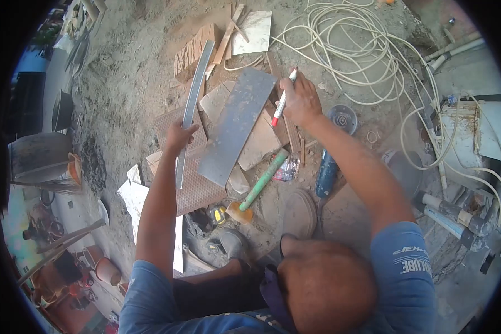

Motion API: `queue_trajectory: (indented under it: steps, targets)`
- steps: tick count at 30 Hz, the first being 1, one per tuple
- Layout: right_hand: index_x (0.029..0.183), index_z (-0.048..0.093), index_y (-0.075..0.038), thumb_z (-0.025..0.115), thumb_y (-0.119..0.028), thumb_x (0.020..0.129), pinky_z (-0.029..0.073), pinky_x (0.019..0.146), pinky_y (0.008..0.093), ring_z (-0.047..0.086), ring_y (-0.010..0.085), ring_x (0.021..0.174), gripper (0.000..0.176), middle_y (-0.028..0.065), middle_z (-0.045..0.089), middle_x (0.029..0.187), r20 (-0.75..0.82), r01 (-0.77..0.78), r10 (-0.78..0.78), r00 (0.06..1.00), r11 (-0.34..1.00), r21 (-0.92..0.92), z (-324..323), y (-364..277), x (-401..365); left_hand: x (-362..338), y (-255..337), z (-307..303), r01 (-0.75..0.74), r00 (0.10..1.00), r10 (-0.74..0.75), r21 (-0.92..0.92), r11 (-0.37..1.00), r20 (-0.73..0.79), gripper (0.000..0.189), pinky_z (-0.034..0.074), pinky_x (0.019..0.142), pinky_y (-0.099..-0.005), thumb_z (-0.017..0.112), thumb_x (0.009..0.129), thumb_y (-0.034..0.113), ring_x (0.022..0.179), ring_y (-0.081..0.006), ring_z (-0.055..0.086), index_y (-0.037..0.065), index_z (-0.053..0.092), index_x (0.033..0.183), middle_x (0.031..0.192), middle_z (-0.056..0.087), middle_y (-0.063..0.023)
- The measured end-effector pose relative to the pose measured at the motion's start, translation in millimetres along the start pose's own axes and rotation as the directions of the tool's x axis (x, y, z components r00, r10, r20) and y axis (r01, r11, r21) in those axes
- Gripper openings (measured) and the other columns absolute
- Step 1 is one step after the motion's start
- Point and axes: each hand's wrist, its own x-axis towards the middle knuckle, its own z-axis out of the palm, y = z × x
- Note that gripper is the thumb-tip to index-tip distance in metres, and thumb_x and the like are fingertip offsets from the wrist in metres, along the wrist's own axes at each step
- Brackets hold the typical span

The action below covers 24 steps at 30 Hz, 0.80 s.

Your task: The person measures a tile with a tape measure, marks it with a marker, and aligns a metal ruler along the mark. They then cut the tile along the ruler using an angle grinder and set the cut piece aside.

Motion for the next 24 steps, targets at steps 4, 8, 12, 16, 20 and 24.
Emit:
queue_trajectory:
  steps: [4, 8, 12, 16, 20, 24]
  targets:
    - [0.112, 0.046, -0.005, 0.082, -0.029, 0.076, 0.044, 0.095, 0.051, 0.053, 0.0491, 0.114, 0.056, 0.0348, 0.048, 0.135, 0.07, -0.243, 0.233, 0.97, 0.913, 0.327, -7.5, -40.9, -48.0, -0.7, -30.7, 23.5, 0.115, 0.991, -0.11, -0.075, 0.99, 0.071, 0.025, 0.047, 0.045, -0.0288, 0.079, 0.08, 0.016, 0.05, -0.0122, 0.059, 0.001, 0.066, 0.096, 0.067, 0.063, -0.0053]
    - [0.112, 0.045, -0.004, 0.084, -0.026, 0.073, 0.044, 0.096, 0.0514, 0.052, 0.0511, 0.116, 0.059, 0.0364, 0.049, 0.129, 0.173, -0.347, 0.301, 0.938, 0.804, 0.483, -15.0, -74.9, -102.0, -29.9, -49.9, 40.2, 0.14, 0.983, -0.109, -0.217, 0.966, 0.147, 0.02, 0.047, 0.047, -0.0287, 0.08, 0.079, 0.01, 0.052, -0.0122, 0.059, 0.0, 0.066, 0.089, 0.068, 0.063, -0.0051]
    - [0.112, 0.044, -0.003, 0.084, -0.028, 0.075, 0.045, 0.094, 0.0501, 0.054, 0.0491, 0.116, 0.06, 0.0356, 0.051, 0.127, 0.267, -0.412, 0.317, 0.91, 0.767, 0.492, -12.8, -95.1, -136.9, -55.5, -58.7, 74.0, 0.193, 0.98, -0.164, -0.333, 0.923, 0.115, 0.016, 0.045, 0.046, -0.0283, 0.077, 0.081, 0.006, 0.053, -0.013, 0.058, 0.003, 0.061, 0.079, 0.069, 0.063, -0.0063]
    - [0.112, 0.043, -0.001, 0.084, -0.032, 0.076, 0.045, 0.094, 0.0507, 0.054, 0.047, 0.117, 0.063, 0.0326, 0.054, 0.119, 0.265, -0.425, 0.332, 0.905, 0.722, 0.546, 1.8, -113.0, -161.1, -98.5, -25.7, 129.0, 0.228, 0.973, -0.2, -0.585, 0.779, 0.113, 0.017, 0.046, 0.047, -0.0287, 0.075, 0.079, -0.001, 0.052, -0.0143, 0.058, 0.0, 0.058, 0.082, 0.066, 0.061, -0.0074]
    - [0.112, 0.042, -0.001, 0.087, -0.031, 0.073, 0.046, 0.094, 0.0493, 0.05, 0.0494, 0.122, 0.067, 0.0361, 0.048, 0.127, 0.306, -0.481, 0.372, 0.876, 0.667, 0.568, -5.4, -123.4, -176.9, -109.4, -6.4, 157.2, 0.229, 0.935, -0.342, -0.571, 0.788, -0.097, 0.016, 0.048, 0.048, -0.0296, 0.073, 0.078, 0.0, 0.052, -0.017, 0.061, -0.004, 0.06, 0.088, 0.067, 0.063, -0.009]
    - [0.114, 0.043, -0.002, 0.088, -0.025, 0.069, 0.047, 0.095, 0.0481, 0.05, 0.0507, 0.121, 0.068, 0.0362, 0.041, 0.138, 0.346, -0.451, 0.298, 0.89, 0.698, 0.557, -13.6, -129.1, -183.6, -113.4, 7.5, 154.4, 0.243, 0.936, -0.307, -0.315, 0.918, -0.172, 0.018, 0.05, 0.05, -0.0317, 0.074, 0.077, 0.004, 0.053, -0.0178, 0.064, -0.005, 0.063, 0.088, 0.07, 0.066, -0.0106]
